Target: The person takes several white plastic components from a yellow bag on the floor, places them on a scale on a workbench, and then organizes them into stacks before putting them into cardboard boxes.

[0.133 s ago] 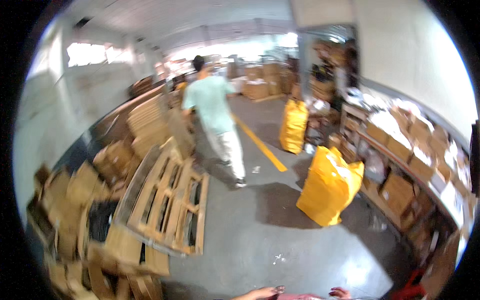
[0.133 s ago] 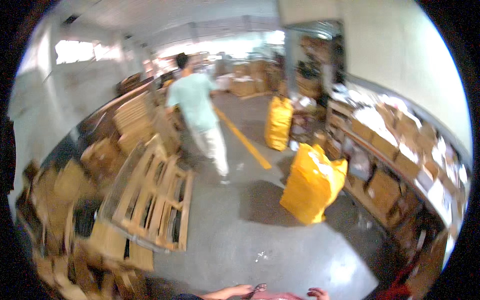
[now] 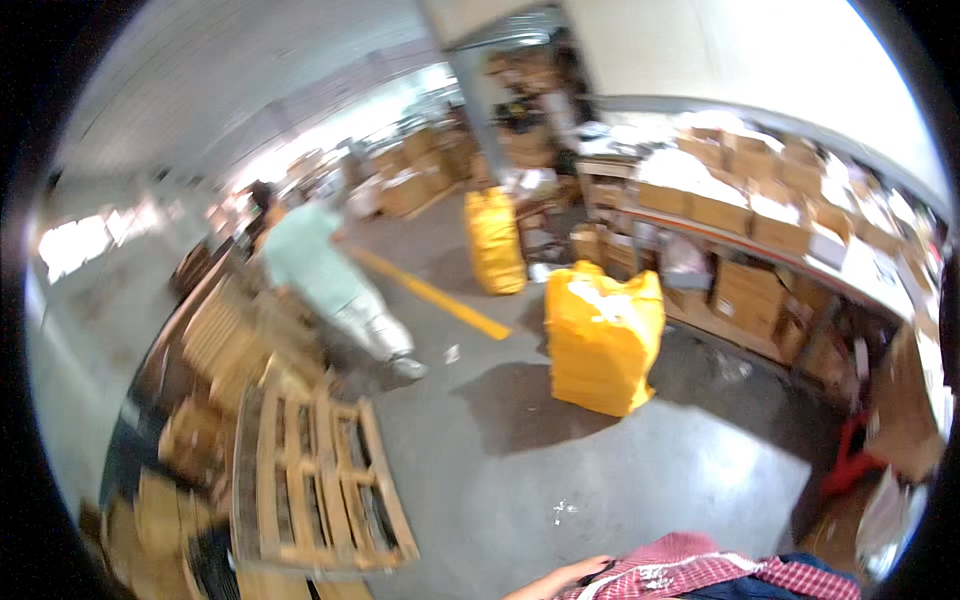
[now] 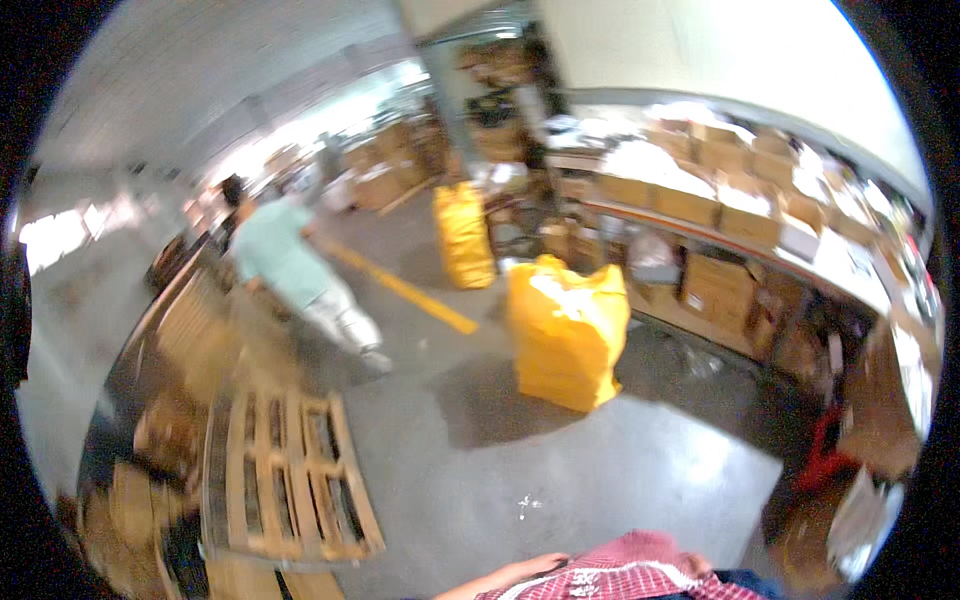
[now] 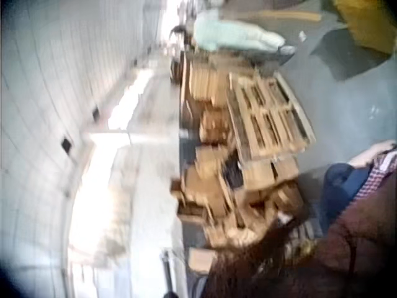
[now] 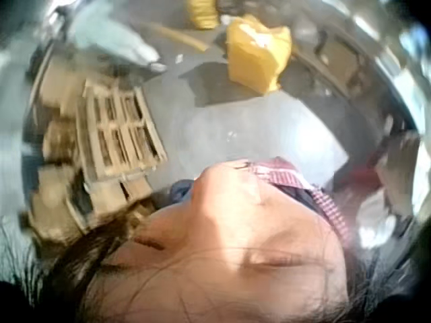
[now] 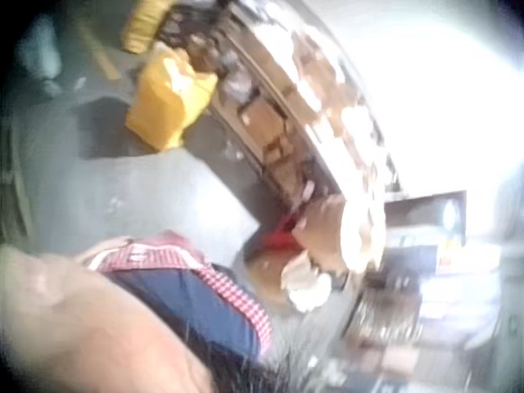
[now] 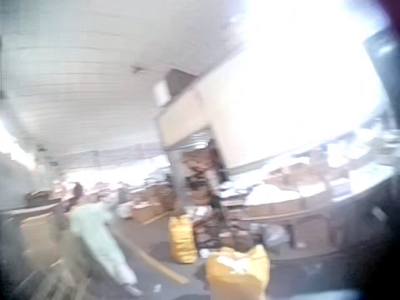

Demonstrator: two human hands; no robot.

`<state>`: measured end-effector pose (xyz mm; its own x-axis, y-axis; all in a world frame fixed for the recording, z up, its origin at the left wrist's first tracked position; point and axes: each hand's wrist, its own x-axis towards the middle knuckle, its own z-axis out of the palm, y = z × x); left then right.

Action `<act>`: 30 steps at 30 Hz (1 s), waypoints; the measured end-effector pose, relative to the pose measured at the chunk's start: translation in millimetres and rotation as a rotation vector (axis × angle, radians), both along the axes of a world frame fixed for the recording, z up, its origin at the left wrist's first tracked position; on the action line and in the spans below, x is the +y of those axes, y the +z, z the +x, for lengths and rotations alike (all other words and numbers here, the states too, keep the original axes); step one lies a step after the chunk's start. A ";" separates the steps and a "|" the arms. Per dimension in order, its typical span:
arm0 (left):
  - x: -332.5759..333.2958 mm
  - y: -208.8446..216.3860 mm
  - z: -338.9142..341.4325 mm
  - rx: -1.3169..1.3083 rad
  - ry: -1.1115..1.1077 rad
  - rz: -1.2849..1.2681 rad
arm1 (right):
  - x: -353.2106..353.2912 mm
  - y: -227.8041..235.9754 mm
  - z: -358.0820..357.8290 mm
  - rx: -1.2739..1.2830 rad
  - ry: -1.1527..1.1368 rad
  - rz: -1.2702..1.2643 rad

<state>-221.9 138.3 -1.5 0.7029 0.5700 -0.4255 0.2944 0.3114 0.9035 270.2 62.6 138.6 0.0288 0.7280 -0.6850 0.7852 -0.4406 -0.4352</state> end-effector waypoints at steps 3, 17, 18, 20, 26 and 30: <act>34.7 -1.0 19.7 0.064 -0.278 0.050 | 15.1 -42.7 -12.6 0.043 -0.124 -0.066; 261.1 79.4 123.1 0.492 -0.672 0.001 | 55.6 -169.2 123.7 -0.072 0.096 0.122; 263.5 74.1 104.4 0.558 -0.649 -0.035 | 125.2 -103.8 111.7 0.041 -0.201 0.028; 298.1 77.4 119.2 0.614 -0.734 -0.022 | 173.4 -97.2 134.3 0.264 -0.631 0.087; 370.6 76.9 134.9 0.831 -0.934 0.060 | 278.0 -78.9 217.4 0.219 -0.758 0.048; 425.1 91.7 153.8 0.932 -0.984 0.141 | 335.4 -39.7 223.7 0.281 -0.976 0.008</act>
